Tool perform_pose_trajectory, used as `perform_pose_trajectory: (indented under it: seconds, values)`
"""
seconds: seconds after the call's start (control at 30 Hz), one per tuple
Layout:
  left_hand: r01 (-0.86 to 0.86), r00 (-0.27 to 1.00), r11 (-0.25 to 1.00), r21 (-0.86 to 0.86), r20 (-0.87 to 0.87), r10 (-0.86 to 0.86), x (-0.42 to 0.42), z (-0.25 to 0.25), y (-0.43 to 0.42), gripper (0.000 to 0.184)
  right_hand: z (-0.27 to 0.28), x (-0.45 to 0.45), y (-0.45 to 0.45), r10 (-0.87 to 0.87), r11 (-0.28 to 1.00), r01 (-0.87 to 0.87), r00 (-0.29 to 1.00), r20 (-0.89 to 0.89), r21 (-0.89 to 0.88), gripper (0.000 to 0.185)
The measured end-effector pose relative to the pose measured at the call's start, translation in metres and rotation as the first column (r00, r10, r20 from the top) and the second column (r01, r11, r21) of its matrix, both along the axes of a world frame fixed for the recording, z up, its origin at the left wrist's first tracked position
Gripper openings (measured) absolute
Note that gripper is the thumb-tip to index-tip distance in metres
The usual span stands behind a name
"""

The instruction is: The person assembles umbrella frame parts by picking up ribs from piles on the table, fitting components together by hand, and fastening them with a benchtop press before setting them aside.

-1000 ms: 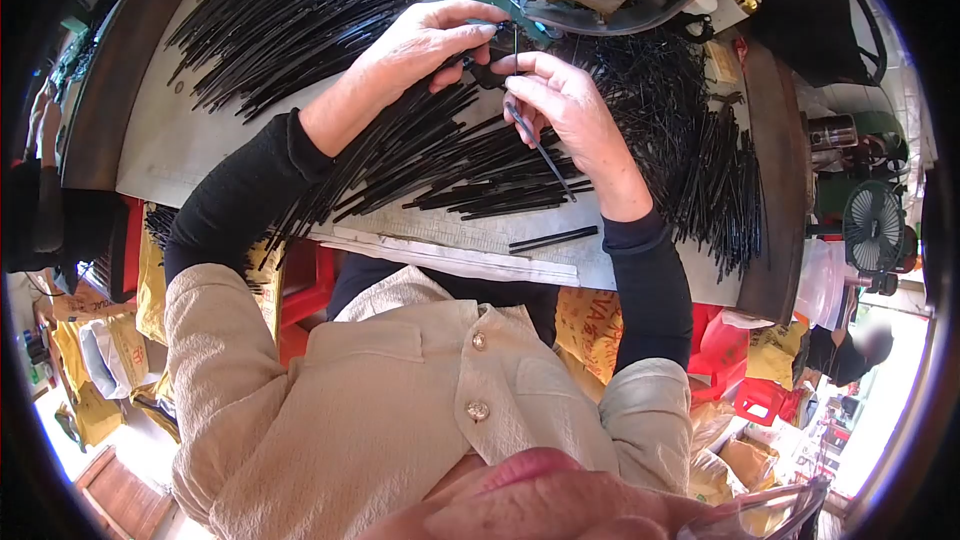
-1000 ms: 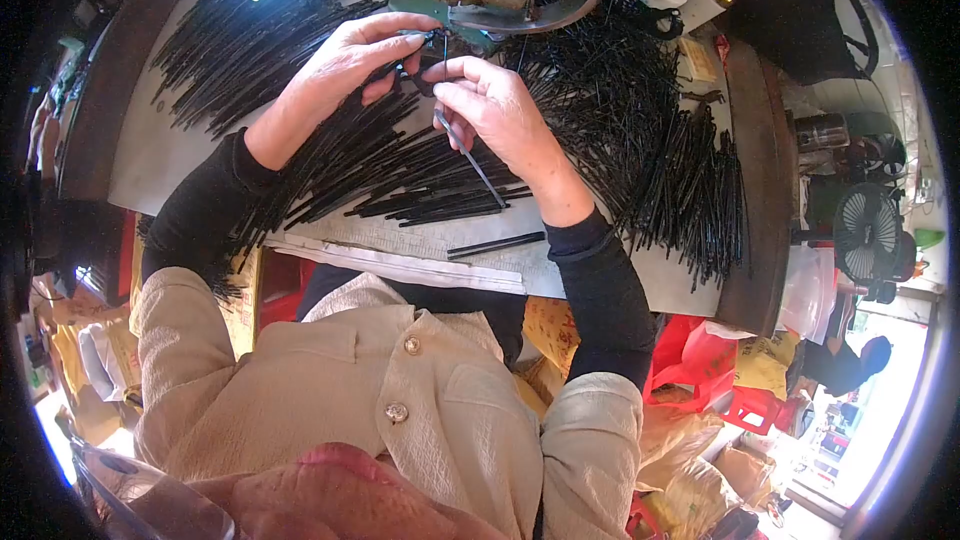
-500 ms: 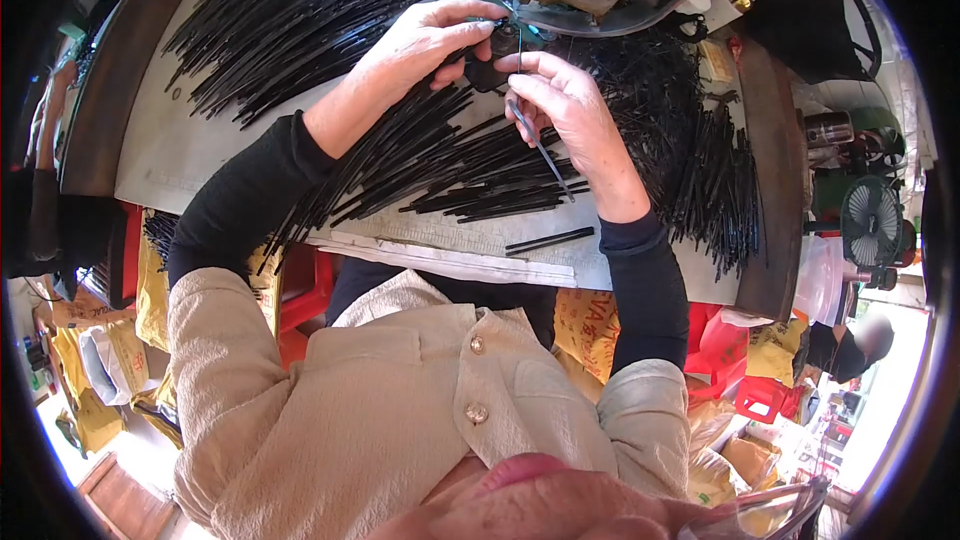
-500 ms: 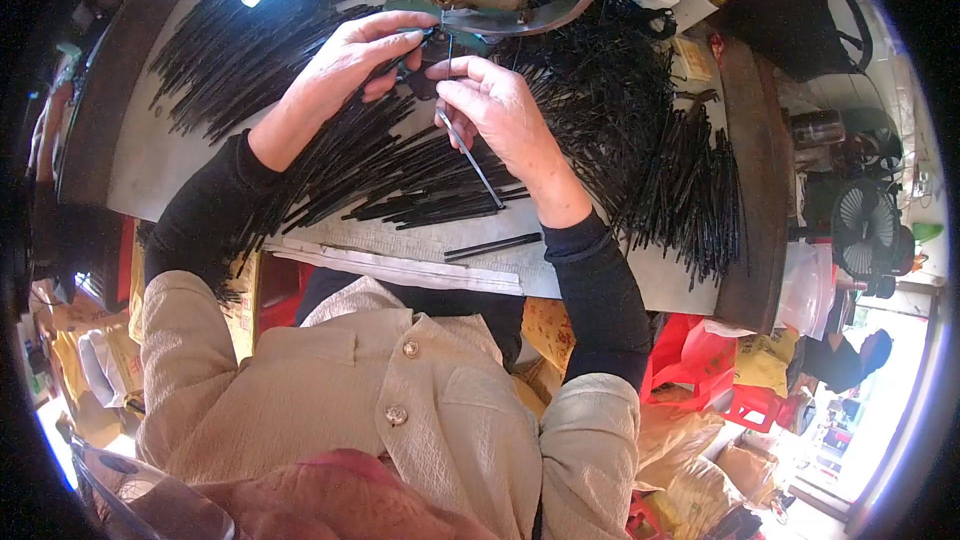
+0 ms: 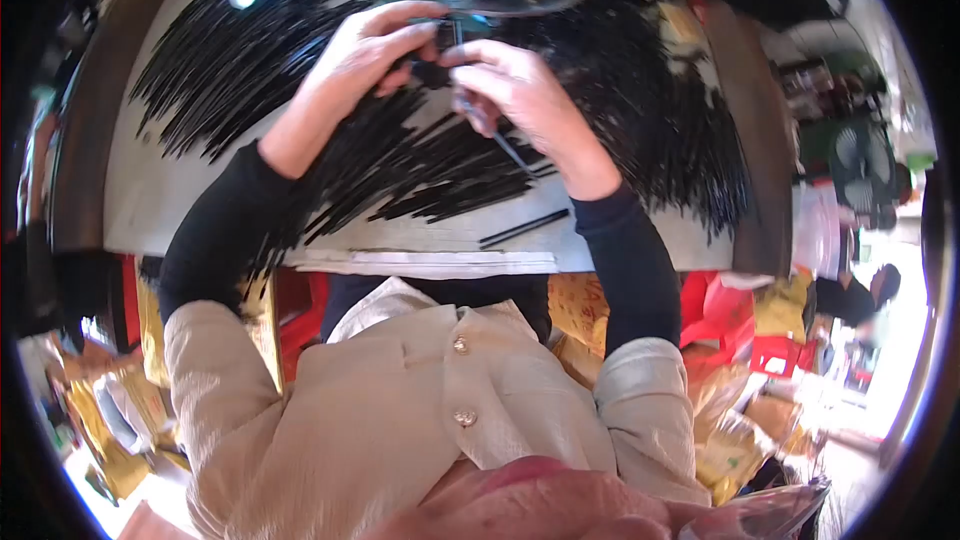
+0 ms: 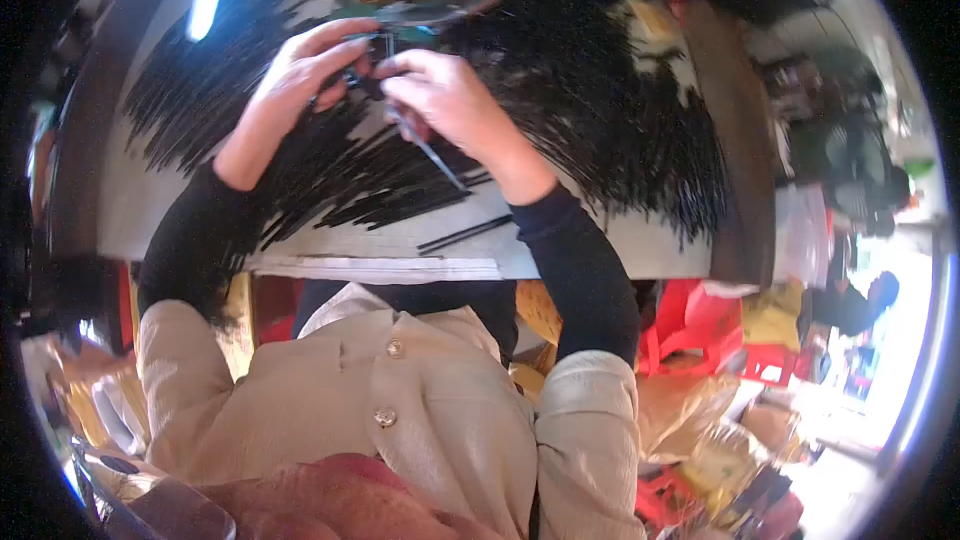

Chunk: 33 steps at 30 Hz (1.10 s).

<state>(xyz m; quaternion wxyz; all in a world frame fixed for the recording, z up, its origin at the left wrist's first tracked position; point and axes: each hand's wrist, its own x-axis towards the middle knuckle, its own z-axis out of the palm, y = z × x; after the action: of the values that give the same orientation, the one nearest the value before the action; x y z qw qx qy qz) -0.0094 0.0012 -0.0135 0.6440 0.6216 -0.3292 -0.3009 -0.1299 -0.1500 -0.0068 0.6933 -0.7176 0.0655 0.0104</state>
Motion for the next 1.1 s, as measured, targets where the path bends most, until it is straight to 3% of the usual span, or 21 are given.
perform_pose_trajectory:
  seconds: [0.2, 0.23, 0.3, 0.37, 0.43, 0.5, 0.8, 0.87, 0.9, 0.97, 1.1]
  values:
    - [-0.109, 0.992, 0.968, 0.225, 0.092, 0.091, -0.005, 0.012, -0.007, 0.033, -0.010, -0.001, -0.005, 0.025, 0.988, -0.005, 0.991, 0.132, -0.153, 0.020]
    - [-0.118, 0.988, 0.963, 0.244, 0.128, 0.088, -0.004, 0.010, -0.008, 0.034, -0.019, 0.002, -0.009, 0.035, 0.994, -0.013, 0.979, 0.201, -0.109, 0.020]
    - [-0.108, 0.988, 0.955, 0.275, 0.135, 0.073, 0.013, -0.004, -0.006, 0.032, -0.017, -0.001, -0.010, 0.028, 0.993, -0.003, 0.976, 0.215, -0.116, 0.021]
    - [-0.202, 0.978, 0.960, 0.193, 0.092, 0.187, 0.017, -0.014, -0.006, 0.029, -0.018, -0.001, -0.010, 0.015, 0.998, -0.003, 0.981, 0.195, -0.065, 0.023]
    - [-0.051, 0.982, 0.952, 0.300, 0.186, -0.006, 0.030, -0.012, 0.000, 0.030, -0.022, 0.001, -0.012, 0.016, 1.000, -0.013, 0.983, 0.182, -0.021, 0.023]
    - [0.016, 0.994, 0.928, 0.372, 0.093, -0.054, 0.038, -0.012, 0.004, 0.029, -0.028, 0.005, -0.011, 0.009, 1.000, -0.011, 0.986, 0.167, 0.008, 0.021]
    - [0.051, 0.973, 0.963, 0.266, 0.204, -0.108, 0.069, -0.039, 0.017, 0.034, -0.030, 0.007, -0.012, 0.020, 1.000, -0.020, 0.983, 0.181, -0.002, 0.020]
    - [0.035, 0.997, 0.921, 0.387, 0.051, -0.059, 0.051, -0.021, 0.006, 0.030, -0.028, 0.003, -0.013, 0.052, 0.999, -0.049, 0.976, 0.210, -0.022, 0.021]
    - [0.017, 0.998, 0.920, 0.391, 0.056, -0.043, 0.044, -0.020, 0.002, 0.030, -0.028, 0.002, -0.014, 0.068, 0.998, -0.065, 0.974, 0.216, -0.018, 0.021]
    - [-0.049, 0.996, 0.933, 0.356, -0.050, 0.072, 0.036, -0.016, 0.000, 0.026, -0.031, 0.006, -0.012, 0.051, 0.996, -0.062, 0.980, 0.191, 0.056, 0.022]
    - [-0.016, 0.997, 0.970, 0.244, -0.069, 0.034, 0.018, -0.006, -0.002, 0.024, -0.025, 0.004, -0.011, 0.076, 0.995, -0.087, 0.984, 0.162, 0.057, 0.025]
